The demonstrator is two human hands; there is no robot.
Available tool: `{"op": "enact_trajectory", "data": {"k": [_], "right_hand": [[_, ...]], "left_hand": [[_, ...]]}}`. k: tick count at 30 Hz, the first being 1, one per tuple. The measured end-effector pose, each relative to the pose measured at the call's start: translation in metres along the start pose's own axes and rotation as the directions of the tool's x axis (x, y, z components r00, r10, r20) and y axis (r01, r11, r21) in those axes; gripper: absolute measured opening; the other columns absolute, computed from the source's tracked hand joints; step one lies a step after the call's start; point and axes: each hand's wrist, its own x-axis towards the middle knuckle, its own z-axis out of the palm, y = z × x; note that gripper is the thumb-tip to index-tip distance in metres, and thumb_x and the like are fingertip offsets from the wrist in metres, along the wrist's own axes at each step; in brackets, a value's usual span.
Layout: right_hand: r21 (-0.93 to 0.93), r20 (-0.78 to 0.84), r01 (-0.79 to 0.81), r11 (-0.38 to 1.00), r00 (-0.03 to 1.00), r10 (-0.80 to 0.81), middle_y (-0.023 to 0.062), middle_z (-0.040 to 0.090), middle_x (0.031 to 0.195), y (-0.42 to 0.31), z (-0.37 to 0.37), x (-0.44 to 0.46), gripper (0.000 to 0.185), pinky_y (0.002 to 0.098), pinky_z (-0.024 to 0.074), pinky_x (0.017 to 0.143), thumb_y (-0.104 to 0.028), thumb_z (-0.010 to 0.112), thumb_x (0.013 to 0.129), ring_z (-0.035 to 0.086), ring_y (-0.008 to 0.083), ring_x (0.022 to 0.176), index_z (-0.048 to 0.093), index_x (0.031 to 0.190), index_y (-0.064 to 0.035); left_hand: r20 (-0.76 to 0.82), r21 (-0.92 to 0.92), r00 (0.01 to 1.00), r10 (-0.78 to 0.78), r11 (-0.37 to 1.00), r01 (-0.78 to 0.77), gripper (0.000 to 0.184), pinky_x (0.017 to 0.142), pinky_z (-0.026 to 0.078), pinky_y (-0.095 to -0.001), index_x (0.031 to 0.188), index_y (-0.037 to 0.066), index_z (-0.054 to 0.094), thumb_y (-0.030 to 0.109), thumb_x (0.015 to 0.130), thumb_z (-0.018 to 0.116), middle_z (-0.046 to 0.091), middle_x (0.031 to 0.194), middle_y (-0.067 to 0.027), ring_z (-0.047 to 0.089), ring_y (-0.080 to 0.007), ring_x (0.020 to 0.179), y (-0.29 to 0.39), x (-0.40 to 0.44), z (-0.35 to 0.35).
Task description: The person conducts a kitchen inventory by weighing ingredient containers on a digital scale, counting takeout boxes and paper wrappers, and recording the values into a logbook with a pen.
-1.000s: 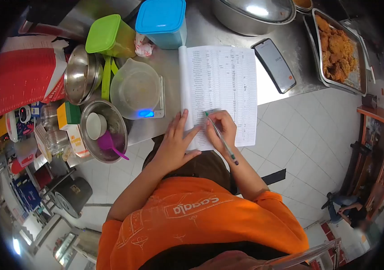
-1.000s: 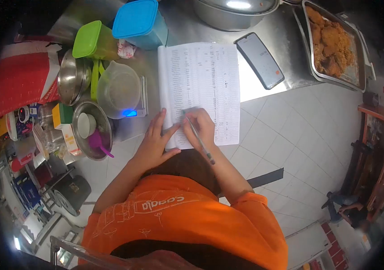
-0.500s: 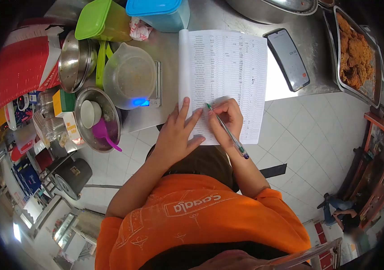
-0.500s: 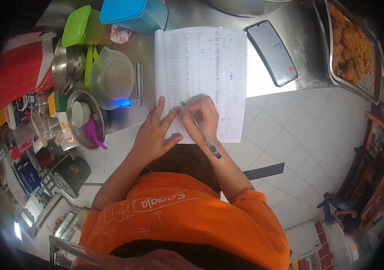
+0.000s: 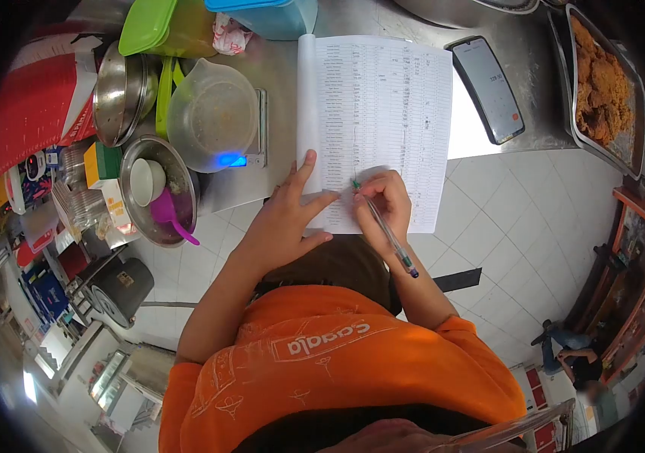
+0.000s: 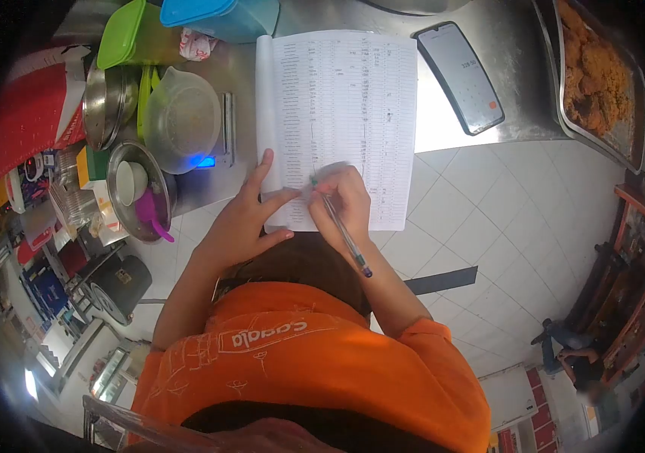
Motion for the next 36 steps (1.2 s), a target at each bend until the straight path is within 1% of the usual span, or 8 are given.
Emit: {"op": "enact_trajectory", "data": {"k": [1,4,7,10,16,19,22,36], "right_hand": [[-0.034,0.004,0.040,0.999,0.999,-0.039,0.0068,0.050,0.082,-0.001,0.001,0.000,0.012,0.0248,0.0397,0.064,0.004,0.061,0.072,0.048,0.0143,0.072,0.052,0.077,-0.0019],[-0.044,-0.005,-0.007,0.999,1.000,0.007,0.0109,0.053,0.079,-0.005,0.005,0.000,0.015,0.0309,0.0424,0.063,0.000,0.067,0.071,0.053,0.0240,0.070,0.053,0.076,-0.0032],[-0.053,-0.055,-0.035,0.998,0.998,0.032,0.0106,0.054,0.078,0.000,0.011,-0.005,0.016,0.0315,0.0427,0.062,-0.002,0.069,0.071,0.054,0.0244,0.070,0.054,0.076,-0.0037],[-0.087,-0.057,0.067,0.994,0.996,-0.072,0.0092,0.054,0.079,0.004,0.013,-0.004,0.016,0.0269,0.0402,0.060,0.000,0.069,0.072,0.053,0.0175,0.071,0.053,0.074,-0.0024],[-0.108,-0.033,0.097,0.989,0.994,-0.101,0.0114,0.055,0.076,0.000,0.011,-0.003,0.017,0.0287,0.0431,0.061,-0.001,0.070,0.070,0.056,0.0212,0.071,0.053,0.072,-0.0015],[-0.069,-0.052,0.061,0.996,0.997,-0.065,0.0117,0.055,0.076,-0.001,0.012,-0.003,0.017,0.0291,0.0440,0.061,-0.001,0.070,0.070,0.057,0.0218,0.071,0.053,0.072,-0.0014],[-0.068,-0.044,0.077,0.995,0.996,-0.080,0.0116,0.055,0.076,0.000,0.011,-0.002,0.017,0.0289,0.0442,0.062,0.000,0.070,0.070,0.057,0.0214,0.071,0.053,0.072,-0.0013],[-0.078,-0.042,0.041,0.996,0.998,-0.044,0.0110,0.056,0.076,0.000,0.011,-0.003,0.018,0.0289,0.0449,0.061,0.000,0.071,0.070,0.057,0.0209,0.071,0.052,0.072,-0.0016]], "left_hand": [[-0.011,-0.005,1.000,0.007,1.000,-0.007,0.058,0.102,0.034,-0.0500,0.125,0.012,0.053,0.027,0.072,0.073,0.012,0.150,-0.0205,0.031,-0.0453,0.129,-0.001,0.000,0.002],[-0.067,0.101,0.997,-0.024,0.994,0.030,0.064,0.099,0.035,-0.0542,0.131,0.014,0.047,0.028,0.073,0.072,0.009,0.150,-0.0210,0.029,-0.0468,0.129,0.001,0.001,0.015],[-0.077,0.176,0.996,-0.032,0.983,0.045,0.069,0.095,0.038,-0.0583,0.135,0.016,0.042,0.030,0.074,0.072,0.007,0.149,-0.0216,0.027,-0.0484,0.129,0.003,0.002,0.022],[-0.071,0.163,0.997,-0.039,0.985,0.051,0.068,0.092,0.040,-0.0591,0.134,0.016,0.043,0.030,0.074,0.072,0.006,0.149,-0.0225,0.026,-0.0485,0.130,0.004,0.001,0.022],[-0.067,0.157,0.997,-0.028,0.987,0.038,0.065,0.091,0.040,-0.0604,0.131,0.016,0.046,0.028,0.073,0.073,0.005,0.149,-0.0228,0.026,-0.0492,0.130,0.004,0.001,0.020],[-0.059,0.147,0.998,-0.026,0.988,0.035,0.065,0.090,0.040,-0.0611,0.131,0.016,0.047,0.027,0.073,0.073,0.005,0.149,-0.0229,0.026,-0.0495,0.130,0.004,0.002,0.019],[-0.056,0.150,0.998,-0.036,0.988,0.044,0.065,0.090,0.040,-0.0616,0.131,0.016,0.046,0.028,0.073,0.073,0.005,0.149,-0.0231,0.025,-0.0497,0.130,0.004,0.001,0.020],[-0.054,0.116,0.998,-0.036,0.992,0.042,0.065,0.091,0.039,-0.0633,0.132,0.015,0.045,0.032,0.074,0.070,0.004,0.150,-0.0228,0.023,-0.0498,0.131,0.004,0.001,0.019]]}}
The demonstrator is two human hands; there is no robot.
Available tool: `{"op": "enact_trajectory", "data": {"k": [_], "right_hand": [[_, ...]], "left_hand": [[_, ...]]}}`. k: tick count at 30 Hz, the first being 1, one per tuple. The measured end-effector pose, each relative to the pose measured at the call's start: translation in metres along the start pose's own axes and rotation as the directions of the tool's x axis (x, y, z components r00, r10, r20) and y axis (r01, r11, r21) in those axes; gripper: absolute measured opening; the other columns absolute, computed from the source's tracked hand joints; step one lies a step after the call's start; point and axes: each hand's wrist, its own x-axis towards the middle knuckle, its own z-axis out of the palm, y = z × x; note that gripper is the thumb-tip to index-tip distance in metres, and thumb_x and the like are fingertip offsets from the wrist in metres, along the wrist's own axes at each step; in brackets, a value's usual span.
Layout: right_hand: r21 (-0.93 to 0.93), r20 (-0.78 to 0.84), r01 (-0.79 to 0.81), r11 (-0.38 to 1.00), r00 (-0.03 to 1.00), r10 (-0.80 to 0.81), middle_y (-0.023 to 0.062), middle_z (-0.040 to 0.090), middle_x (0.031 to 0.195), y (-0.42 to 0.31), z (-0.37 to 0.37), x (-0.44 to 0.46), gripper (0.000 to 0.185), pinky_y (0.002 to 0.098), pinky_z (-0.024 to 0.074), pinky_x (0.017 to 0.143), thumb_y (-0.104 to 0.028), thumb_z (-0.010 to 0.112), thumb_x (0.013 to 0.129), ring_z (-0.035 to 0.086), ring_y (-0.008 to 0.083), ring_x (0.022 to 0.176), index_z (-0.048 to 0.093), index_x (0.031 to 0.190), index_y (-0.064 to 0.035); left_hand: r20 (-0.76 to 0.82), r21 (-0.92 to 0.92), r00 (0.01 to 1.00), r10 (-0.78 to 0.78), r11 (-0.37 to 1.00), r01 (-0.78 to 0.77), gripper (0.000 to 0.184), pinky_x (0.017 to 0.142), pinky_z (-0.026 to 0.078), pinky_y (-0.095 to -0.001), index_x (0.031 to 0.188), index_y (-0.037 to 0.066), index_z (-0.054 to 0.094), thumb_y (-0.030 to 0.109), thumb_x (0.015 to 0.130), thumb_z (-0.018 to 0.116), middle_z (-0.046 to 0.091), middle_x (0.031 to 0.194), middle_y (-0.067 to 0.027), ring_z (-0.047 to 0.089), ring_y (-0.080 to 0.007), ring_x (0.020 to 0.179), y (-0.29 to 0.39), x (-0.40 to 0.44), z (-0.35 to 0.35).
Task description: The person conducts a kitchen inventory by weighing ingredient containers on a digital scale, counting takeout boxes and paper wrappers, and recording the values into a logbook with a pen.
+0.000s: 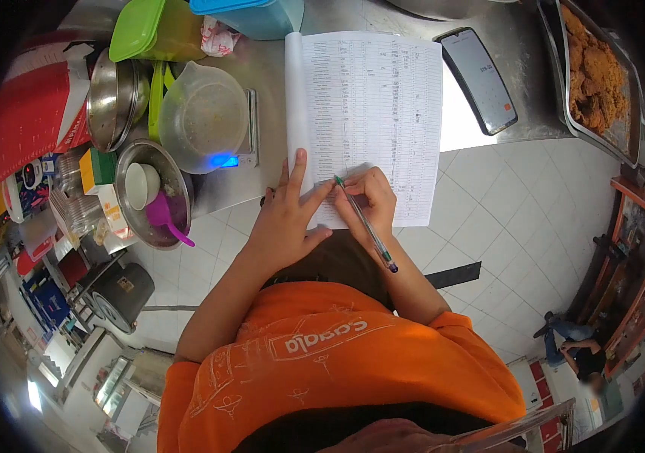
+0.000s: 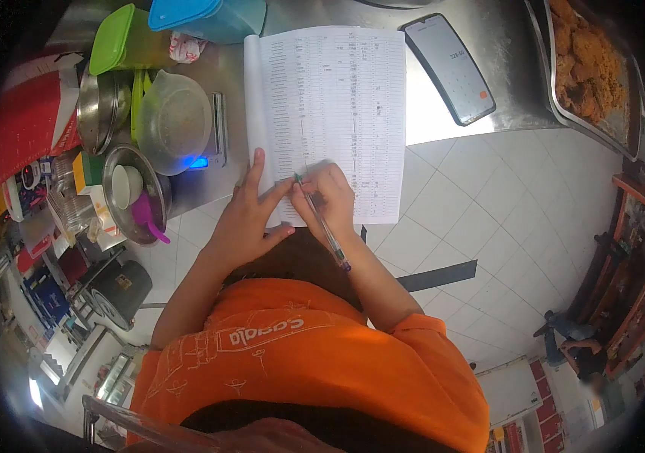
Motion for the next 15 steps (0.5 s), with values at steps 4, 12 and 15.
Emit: {"op": "enact_trajectory", "data": {"k": [4,12,15], "right_hand": [[-0.013,0.003,0.005,1.000,1.000,-0.005,0.0112,0.056,0.076,0.0000,0.0000,0.0002,0.018,0.0290,0.0449,0.062,0.000,0.070,0.070,0.057,0.0212,0.071,0.052,0.072,-0.0012],[0.002,-0.016,-0.010,1.000,1.000,0.010,0.0105,0.055,0.075,0.0009,0.0017,-0.0006,0.019,0.0287,0.0442,0.062,0.000,0.070,0.072,0.056,0.0205,0.070,0.051,0.071,-0.0015],[-0.013,-0.048,-0.013,1.000,0.999,0.012,0.0114,0.056,0.077,0.0002,0.0007,-0.0025,0.015,0.0308,0.0442,0.061,-0.001,0.069,0.073,0.056,0.0235,0.070,0.054,0.072,-0.0014]], "left_hand": [[-0.005,0.001,1.000,0.002,1.000,-0.002,0.065,0.091,0.038,-0.0635,0.132,0.015,0.045,0.033,0.075,0.070,0.004,0.150,-0.0229,0.022,-0.0499,0.131,0.0000,0.0000,0.0005],[0.002,-0.006,1.000,0.000,1.000,0.000,0.065,0.092,0.037,-0.0638,0.133,0.015,0.045,0.032,0.075,0.070,0.004,0.150,-0.0227,0.021,-0.0492,0.132,-0.0006,-0.0005,0.0004],[0.009,-0.014,1.000,-0.007,1.000,0.007,0.066,0.092,0.037,-0.0638,0.133,0.015,0.045,0.032,0.075,0.070,0.004,0.150,-0.0226,0.021,-0.0491,0.132,-0.0001,-0.0002,0.0000]]}}
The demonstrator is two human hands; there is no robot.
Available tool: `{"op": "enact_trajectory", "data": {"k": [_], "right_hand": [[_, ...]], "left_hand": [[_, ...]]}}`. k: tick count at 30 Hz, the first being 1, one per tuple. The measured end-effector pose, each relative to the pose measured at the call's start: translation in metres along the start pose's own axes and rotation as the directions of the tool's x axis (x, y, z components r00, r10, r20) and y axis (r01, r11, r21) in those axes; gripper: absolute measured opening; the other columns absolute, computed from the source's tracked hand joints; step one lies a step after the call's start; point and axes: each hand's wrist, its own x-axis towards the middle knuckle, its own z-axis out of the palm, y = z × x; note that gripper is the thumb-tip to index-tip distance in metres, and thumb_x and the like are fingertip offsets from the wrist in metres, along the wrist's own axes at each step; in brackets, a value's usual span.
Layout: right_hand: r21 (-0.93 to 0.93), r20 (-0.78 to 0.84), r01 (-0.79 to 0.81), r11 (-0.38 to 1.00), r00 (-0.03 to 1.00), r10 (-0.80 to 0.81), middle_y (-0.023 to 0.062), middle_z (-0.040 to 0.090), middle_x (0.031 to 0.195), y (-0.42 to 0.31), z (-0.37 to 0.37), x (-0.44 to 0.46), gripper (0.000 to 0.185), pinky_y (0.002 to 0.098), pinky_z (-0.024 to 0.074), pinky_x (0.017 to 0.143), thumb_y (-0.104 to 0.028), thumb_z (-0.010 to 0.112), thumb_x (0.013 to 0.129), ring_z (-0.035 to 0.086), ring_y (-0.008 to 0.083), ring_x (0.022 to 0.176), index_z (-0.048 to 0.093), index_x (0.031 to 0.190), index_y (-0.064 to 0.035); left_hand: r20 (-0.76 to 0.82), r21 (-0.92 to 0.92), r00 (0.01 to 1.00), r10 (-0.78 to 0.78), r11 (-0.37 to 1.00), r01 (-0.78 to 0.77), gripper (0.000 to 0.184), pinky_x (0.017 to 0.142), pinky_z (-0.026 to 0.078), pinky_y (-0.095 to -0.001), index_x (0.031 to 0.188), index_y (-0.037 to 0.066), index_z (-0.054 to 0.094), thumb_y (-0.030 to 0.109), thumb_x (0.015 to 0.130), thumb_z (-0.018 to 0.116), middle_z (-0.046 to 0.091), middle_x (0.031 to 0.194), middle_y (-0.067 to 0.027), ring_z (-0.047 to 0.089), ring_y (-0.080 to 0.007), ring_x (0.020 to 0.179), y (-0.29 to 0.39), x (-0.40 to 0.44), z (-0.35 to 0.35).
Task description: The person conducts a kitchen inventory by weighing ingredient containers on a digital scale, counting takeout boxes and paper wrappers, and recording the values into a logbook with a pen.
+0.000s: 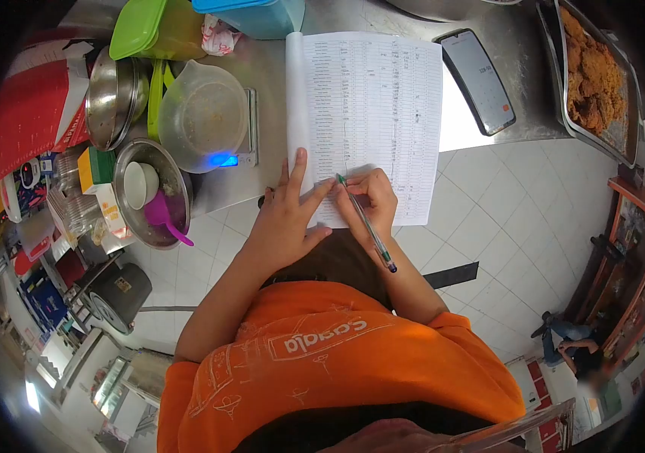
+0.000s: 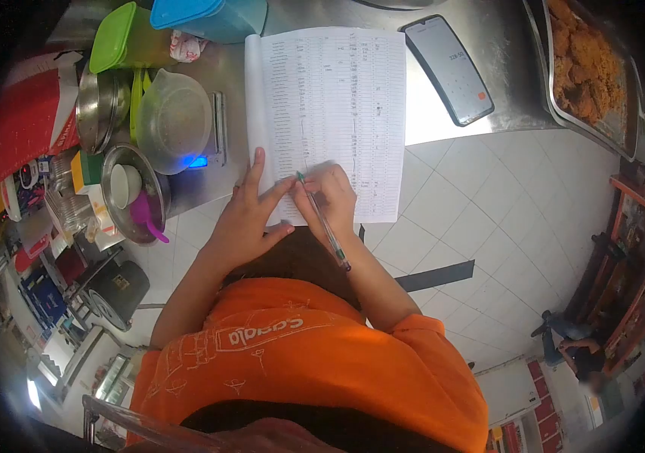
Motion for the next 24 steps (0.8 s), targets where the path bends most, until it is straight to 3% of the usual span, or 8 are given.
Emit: {"op": "enact_trajectory", "data": {"k": [7,10,16,24], "right_hand": [[-0.093,-0.122,-0.013,0.996,0.992,0.002,0.0124,0.057,0.077,0.008,-0.007,-0.013,0.014,0.0322,0.0437,0.061,-0.001,0.070,0.071,0.056,0.0254,0.070,0.056,0.072,-0.0016],[-0.099,-0.165,0.026,0.995,0.985,-0.042,0.0120,0.058,0.076,0.014,-0.012,-0.015,0.015,0.0319,0.0439,0.061,-0.001,0.070,0.071,0.057,0.0248,0.070,0.056,0.072,-0.0022],[-0.078,-0.226,0.007,0.997,0.974,-0.024,0.0090,0.052,0.078,0.020,-0.022,-0.018,0.022,0.0276,0.0448,0.066,0.004,0.068,0.075,0.056,0.0182,0.073,0.047,0.070,-0.0008],[-0.118,-0.281,-0.010,0.993,0.959,-0.024,0.0086,0.050,0.080,0.025,-0.040,-0.017,0.022,0.0262,0.0451,0.068,0.006,0.065,0.077,0.056,0.0166,0.077,0.045,0.072,-0.0012]], "left_hand": [[-0.020,0.004,1.000,0.017,1.000,-0.017,0.066,0.092,0.038,-0.0626,0.133,0.016,0.045,0.031,0.074,0.070,0.005,0.150,-0.0223,0.021,-0.0489,0.132,-0.001,0.000,0.000],[0.028,-0.006,1.000,-0.015,1.000,0.015,0.064,0.104,0.031,-0.0491,0.132,0.013,0.046,0.028,0.075,0.071,0.006,0.149,-0.0260,0.023,-0.0482,0.132,0.004,0.001,-0.005],[0.044,0.010,0.999,-0.031,0.999,0.031,0.064,0.104,0.032,-0.0486,0.132,0.012,0.046,0.026,0.075,0.071,0.006,0.148,-0.0269,0.024,-0.0471,0.132,0.005,0.001,-0.005],[0.039,0.014,0.999,-0.013,1.000,0.013,0.063,0.105,0.031,-0.0472,0.132,0.012,0.046,0.025,0.075,0.071,0.005,0.148,-0.0271,0.024,-0.0465,0.132,0.004,0.001,-0.004]]}}
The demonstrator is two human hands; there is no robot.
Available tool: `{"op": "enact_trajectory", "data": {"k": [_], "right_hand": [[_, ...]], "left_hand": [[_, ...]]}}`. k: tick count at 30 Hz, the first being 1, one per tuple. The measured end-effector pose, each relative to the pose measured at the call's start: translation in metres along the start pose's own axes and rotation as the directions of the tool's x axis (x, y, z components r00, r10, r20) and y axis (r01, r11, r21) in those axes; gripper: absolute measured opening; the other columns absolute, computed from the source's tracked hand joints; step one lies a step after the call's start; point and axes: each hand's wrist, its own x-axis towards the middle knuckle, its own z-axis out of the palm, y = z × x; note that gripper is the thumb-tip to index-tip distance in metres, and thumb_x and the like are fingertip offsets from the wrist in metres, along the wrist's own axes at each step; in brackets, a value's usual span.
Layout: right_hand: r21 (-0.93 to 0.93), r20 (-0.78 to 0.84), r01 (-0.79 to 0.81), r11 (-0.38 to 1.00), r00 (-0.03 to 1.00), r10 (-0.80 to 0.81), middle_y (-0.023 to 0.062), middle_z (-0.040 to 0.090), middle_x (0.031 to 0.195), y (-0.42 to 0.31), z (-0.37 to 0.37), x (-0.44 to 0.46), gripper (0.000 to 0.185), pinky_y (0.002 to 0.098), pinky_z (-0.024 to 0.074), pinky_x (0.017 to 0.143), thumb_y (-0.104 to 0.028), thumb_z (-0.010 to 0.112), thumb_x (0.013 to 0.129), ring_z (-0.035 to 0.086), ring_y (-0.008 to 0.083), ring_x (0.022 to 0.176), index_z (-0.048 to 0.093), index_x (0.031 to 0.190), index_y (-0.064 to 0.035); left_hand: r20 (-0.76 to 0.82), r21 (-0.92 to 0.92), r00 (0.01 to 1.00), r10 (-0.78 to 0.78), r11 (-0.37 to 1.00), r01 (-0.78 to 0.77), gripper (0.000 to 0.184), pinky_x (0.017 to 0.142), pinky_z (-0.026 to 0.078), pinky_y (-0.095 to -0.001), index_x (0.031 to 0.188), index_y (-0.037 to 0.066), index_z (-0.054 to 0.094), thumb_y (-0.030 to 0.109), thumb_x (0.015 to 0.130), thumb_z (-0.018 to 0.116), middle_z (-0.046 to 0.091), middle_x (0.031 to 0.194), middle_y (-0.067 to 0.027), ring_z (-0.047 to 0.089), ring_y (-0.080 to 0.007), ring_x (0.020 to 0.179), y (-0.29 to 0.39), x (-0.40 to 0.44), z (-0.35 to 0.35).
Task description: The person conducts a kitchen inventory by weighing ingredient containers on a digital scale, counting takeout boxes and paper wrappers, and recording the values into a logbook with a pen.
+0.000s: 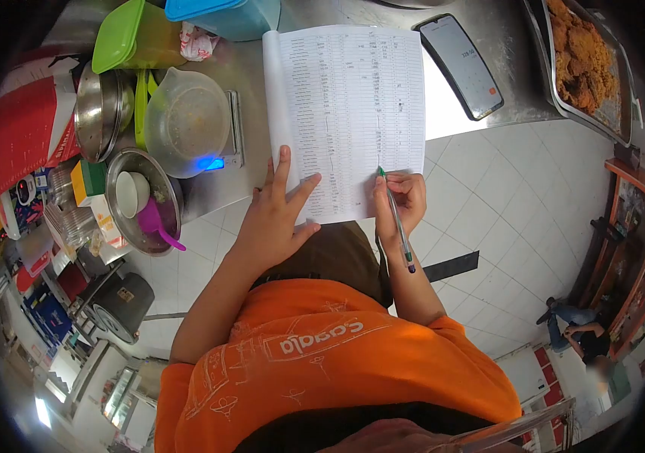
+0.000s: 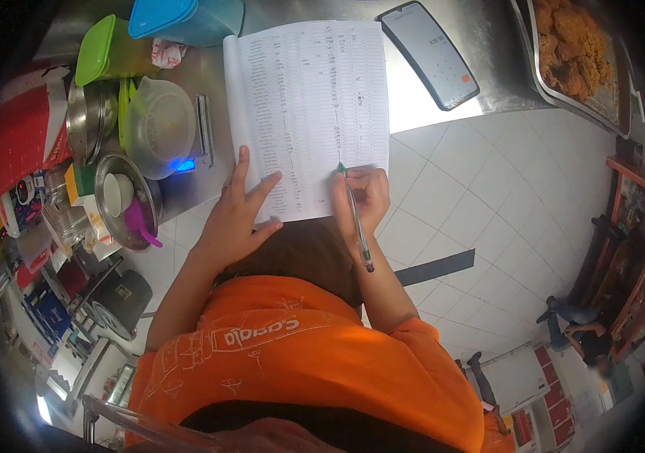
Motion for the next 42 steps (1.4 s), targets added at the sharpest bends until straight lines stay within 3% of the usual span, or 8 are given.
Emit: {"op": "enact_trajectory", "data": {"k": [4,7,10,19,34,42], "right_hand": [[0.073,-0.080,-0.017,0.997,0.997,0.023,0.0105,0.055,0.075,0.005,0.003,-0.001,0.020,0.0291,0.0434,0.065,0.004,0.067,0.072,0.055,0.0209,0.072,0.049,0.071,-0.0029],[0.014,-0.046,-0.005,1.000,0.999,0.005,0.0081,0.049,0.082,0.002,-0.002,0.001,0.022,0.0261,0.0456,0.068,0.007,0.064,0.077,0.054,0.0153,0.076,0.044,0.073,-0.0020],[0.068,-0.067,-0.063,0.996,0.996,0.067,0.0082,0.049,0.082,0.011,-0.006,0.001,0.022,0.0264,0.0458,0.069,0.008,0.063,0.077,0.054,0.0153,0.077,0.044,0.073,-0.0021],[0.025,-0.032,-0.018,1.000,0.999,0.019,0.0086,0.049,0.083,0.012,-0.011,0.005,0.021,0.0248,0.0458,0.068,0.010,0.061,0.077,0.053,0.0149,0.077,0.044,0.074,-0.0026],[0.258,-0.121,-0.127,0.958,0.979,0.162,0.0088,0.051,0.079,0.018,-0.014,0.008,0.019,0.0272,0.0434,0.069,0.007,0.063,0.075,0.053,0.0167,0.074,0.047,0.073,-0.0024],[0.227,-0.043,-0.173,0.958,0.981,0.187,0.0074,0.050,0.081,0.022,-0.020,0.011,0.018,0.0257,0.0426,0.070,0.007,0.063,0.076,0.052,0.0142,0.074,0.047,0.073,-0.0021]], "left_hand": [[0.014,0.037,1.000,-0.005,0.999,0.004,0.063,0.104,0.033,-0.0468,0.132,0.012,0.045,0.025,0.076,0.070,0.005,0.148,-0.0271,0.025,-0.0461,0.131,0.001,0.000,-0.001],[0.012,0.012,1.000,0.001,1.000,-0.001,0.064,0.103,0.034,-0.0469,0.132,0.012,0.045,0.026,0.076,0.070,0.005,0.148,-0.0273,0.027,-0.0463,0.131,0.000,0.000,-0.001],[0.015,0.024,1.000,0.001,1.000,-0.001,0.064,0.102,0.035,-0.0468,0.133,0.013,0.045,0.026,0.076,0.070,0.005,0.148,-0.0274,0.027,-0.0468,0.130,-0.001,0.000,-0.001],[0.000,0.030,1.000,0.018,0.999,-0.018,0.063,0.102,0.036,-0.0464,0.132,0.013,0.045,0.027,0.076,0.070,0.005,0.148,-0.0268,0.028,-0.0475,0.130,-0.002,0.000,-0.001],[0.028,0.024,0.999,-0.021,1.000,0.020,0.063,0.100,0.038,-0.0476,0.133,0.016,0.046,0.027,0.075,0.071,0.005,0.149,-0.0250,0.028,-0.0469,0.130,-0.001,0.000,-0.002],[0.023,0.005,1.000,-0.019,1.000,0.018,0.064,0.100,0.038,-0.0477,0.133,0.016,0.045,0.027,0.075,0.071,0.004,0.149,-0.0246,0.029,-0.0473,0.129,-0.001,-0.001,-0.001]]}}
